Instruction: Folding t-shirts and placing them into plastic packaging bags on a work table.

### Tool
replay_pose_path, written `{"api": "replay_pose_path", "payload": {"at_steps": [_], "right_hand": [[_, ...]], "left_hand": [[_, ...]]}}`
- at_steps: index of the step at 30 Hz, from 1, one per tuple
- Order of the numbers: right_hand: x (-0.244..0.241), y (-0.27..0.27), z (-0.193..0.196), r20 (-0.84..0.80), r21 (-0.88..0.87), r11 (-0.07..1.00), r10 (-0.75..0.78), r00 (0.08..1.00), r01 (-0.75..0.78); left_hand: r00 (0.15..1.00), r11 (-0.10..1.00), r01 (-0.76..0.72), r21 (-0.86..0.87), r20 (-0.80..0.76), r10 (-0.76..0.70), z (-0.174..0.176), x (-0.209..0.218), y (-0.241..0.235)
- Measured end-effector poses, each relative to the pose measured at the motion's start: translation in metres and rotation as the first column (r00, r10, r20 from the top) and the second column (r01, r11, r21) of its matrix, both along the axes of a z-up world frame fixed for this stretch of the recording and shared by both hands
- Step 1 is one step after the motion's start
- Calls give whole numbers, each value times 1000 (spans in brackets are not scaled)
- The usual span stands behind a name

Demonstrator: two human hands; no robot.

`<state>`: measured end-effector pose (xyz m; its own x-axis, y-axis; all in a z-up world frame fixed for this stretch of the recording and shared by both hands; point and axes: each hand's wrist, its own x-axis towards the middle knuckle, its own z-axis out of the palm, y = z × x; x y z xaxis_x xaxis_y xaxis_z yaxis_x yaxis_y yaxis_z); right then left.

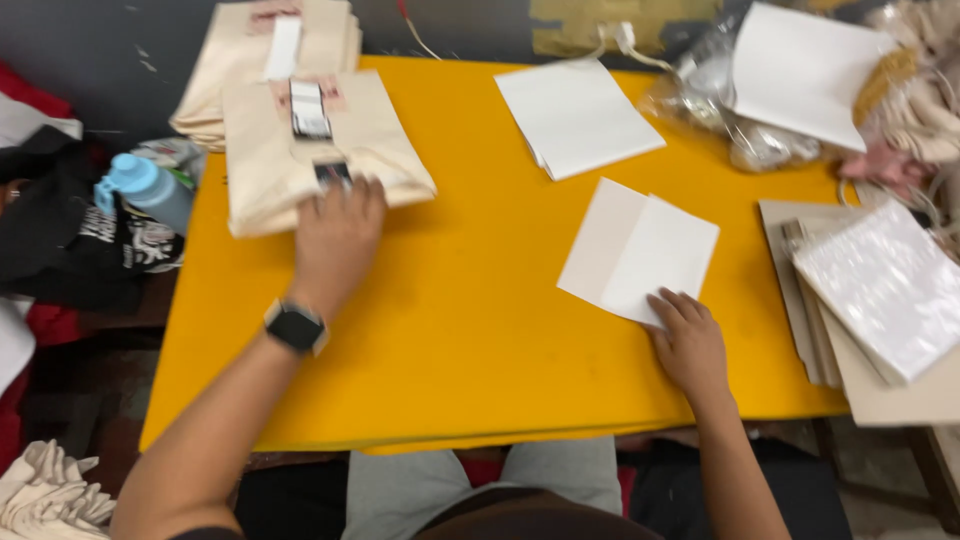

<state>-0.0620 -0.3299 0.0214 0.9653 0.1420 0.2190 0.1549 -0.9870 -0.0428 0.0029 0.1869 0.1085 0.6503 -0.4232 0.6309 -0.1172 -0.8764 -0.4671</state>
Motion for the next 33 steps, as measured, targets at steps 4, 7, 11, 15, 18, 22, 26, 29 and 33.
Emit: {"api": "replay_pose_path", "payload": {"at_steps": [4,7,11,15,18,22,26,29,33], "right_hand": [[-8,-4,2,-47,127,992,-11,999,17],[-15,9,18,-40,456,888,-38,998,53],[-6,17,19,7,979,205,-135,991,21],[24,-22,-2,-158,987,-34,-193,968,155],[71,-84,-66,-146,964,187,-224,963,190],[89,-93,-57,-169,919,316,-227,959,237],[93,-91,-55,-195,924,274,-263,945,267],[84,-95,-57,-209,915,284,-274,939,286],[89,-121,-69,-231,869,380,-253,939,316]], "left_hand": [[968,995,85,-57,-232,-96,-20,-106,-84],[897,979,117,-165,-405,-175,-52,-147,-126],[931,957,133,-257,-300,-210,-64,-163,-155],[926,957,116,-264,-320,-201,-68,-167,-158],[928,962,114,-250,-319,-193,-72,-169,-158],[919,967,104,-232,-349,-183,-66,-170,-157],[923,972,98,-215,-346,-169,-69,-168,-156],[917,972,93,-215,-362,-168,-68,-169,-155],[871,972,78,-221,-460,-175,-71,-168,-153]]}}
